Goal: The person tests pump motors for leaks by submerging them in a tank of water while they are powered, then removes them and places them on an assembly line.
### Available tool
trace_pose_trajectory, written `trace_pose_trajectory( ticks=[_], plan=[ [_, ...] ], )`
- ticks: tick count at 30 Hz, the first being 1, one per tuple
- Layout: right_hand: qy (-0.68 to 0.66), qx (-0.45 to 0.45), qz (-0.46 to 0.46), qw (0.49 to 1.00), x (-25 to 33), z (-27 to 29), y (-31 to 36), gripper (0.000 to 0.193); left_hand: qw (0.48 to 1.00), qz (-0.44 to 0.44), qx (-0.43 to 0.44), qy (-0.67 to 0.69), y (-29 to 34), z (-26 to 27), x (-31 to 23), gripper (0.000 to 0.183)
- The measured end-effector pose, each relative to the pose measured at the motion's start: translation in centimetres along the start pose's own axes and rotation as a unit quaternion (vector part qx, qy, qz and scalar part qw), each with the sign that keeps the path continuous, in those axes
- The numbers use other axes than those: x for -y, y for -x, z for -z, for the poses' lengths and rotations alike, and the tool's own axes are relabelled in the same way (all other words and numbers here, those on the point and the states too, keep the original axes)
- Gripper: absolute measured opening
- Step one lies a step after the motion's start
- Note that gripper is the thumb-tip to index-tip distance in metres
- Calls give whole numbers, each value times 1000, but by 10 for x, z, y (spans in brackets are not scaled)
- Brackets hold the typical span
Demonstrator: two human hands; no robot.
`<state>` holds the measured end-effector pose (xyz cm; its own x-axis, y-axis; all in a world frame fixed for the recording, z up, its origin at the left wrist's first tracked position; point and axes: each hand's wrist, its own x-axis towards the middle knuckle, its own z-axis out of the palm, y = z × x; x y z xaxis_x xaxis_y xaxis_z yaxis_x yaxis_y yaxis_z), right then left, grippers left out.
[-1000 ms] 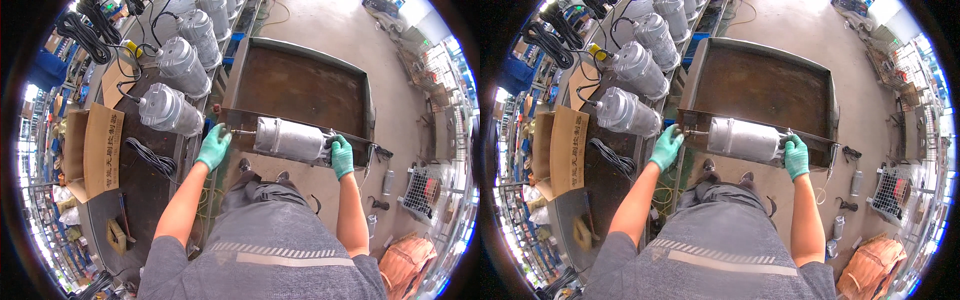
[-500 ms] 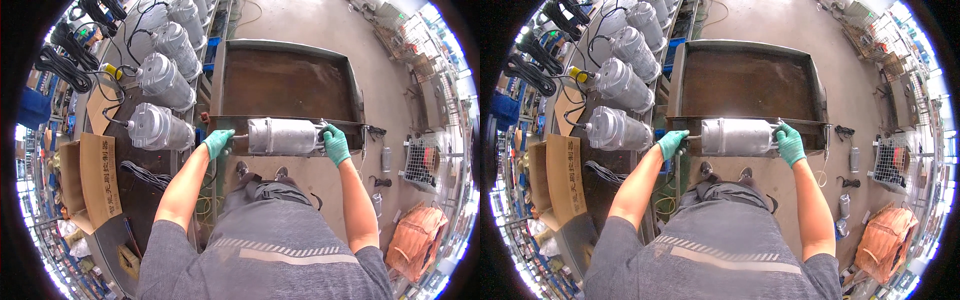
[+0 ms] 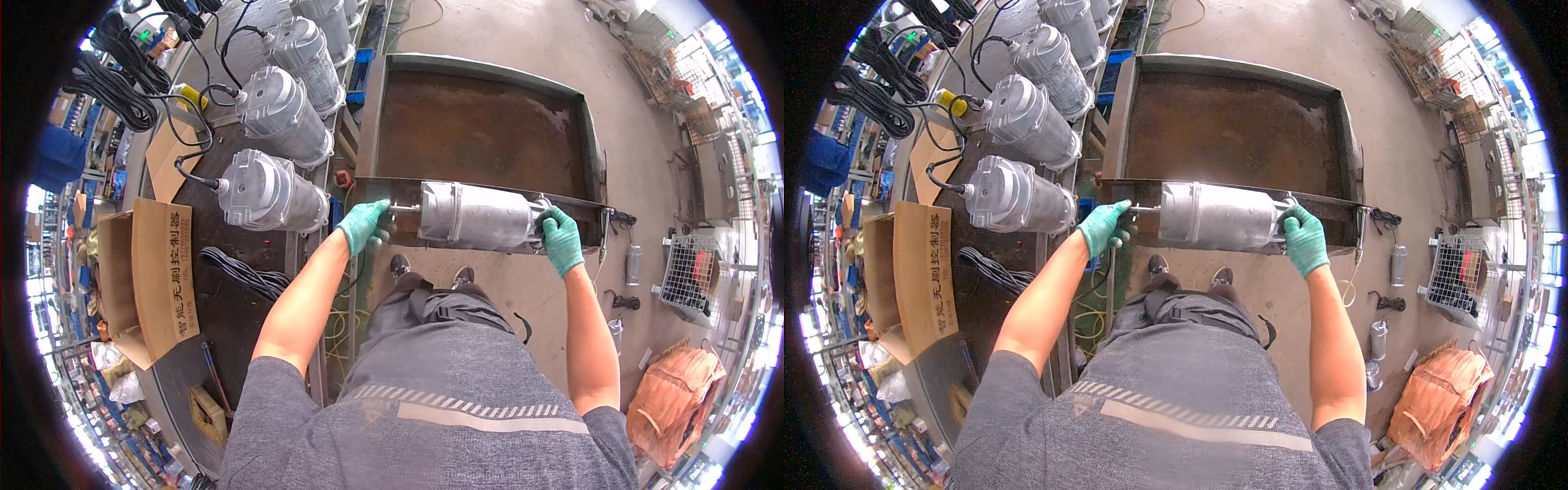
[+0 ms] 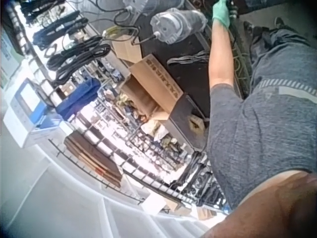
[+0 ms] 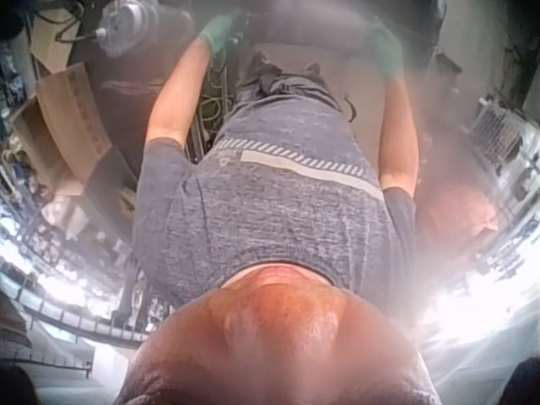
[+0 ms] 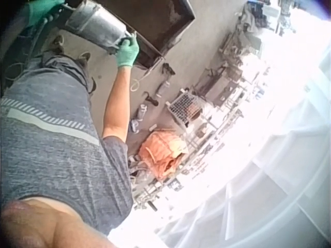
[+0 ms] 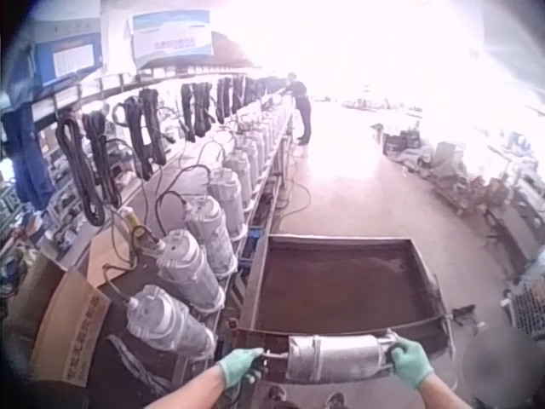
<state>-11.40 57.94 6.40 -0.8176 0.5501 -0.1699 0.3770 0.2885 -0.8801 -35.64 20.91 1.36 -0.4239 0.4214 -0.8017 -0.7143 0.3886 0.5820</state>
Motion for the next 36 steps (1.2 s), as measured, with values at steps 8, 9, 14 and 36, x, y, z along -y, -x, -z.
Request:
trace_pose_trajectory(
  ticks=[8, 9, 14, 36],
  plan=[
    [0, 17, -17, 1000, 0, 0, -1, 17, 994, 48, -51, -79, -11, -11, -19, 35],
    [0, 15, -18, 1000, 1, 1, -1, 17, 994, 48, -49, -80, -13, -12, -21, 35],
    [-6, 17, -4, 1000, -3, 1, -3, 17, 996, 61, -23, -60, -21, -5, -20, 37],
    [16, 18, -14, 1000, 13, 1, 0, 17, 940, -226, 15, -254, -19, 2, -3, 27]
  ],
)
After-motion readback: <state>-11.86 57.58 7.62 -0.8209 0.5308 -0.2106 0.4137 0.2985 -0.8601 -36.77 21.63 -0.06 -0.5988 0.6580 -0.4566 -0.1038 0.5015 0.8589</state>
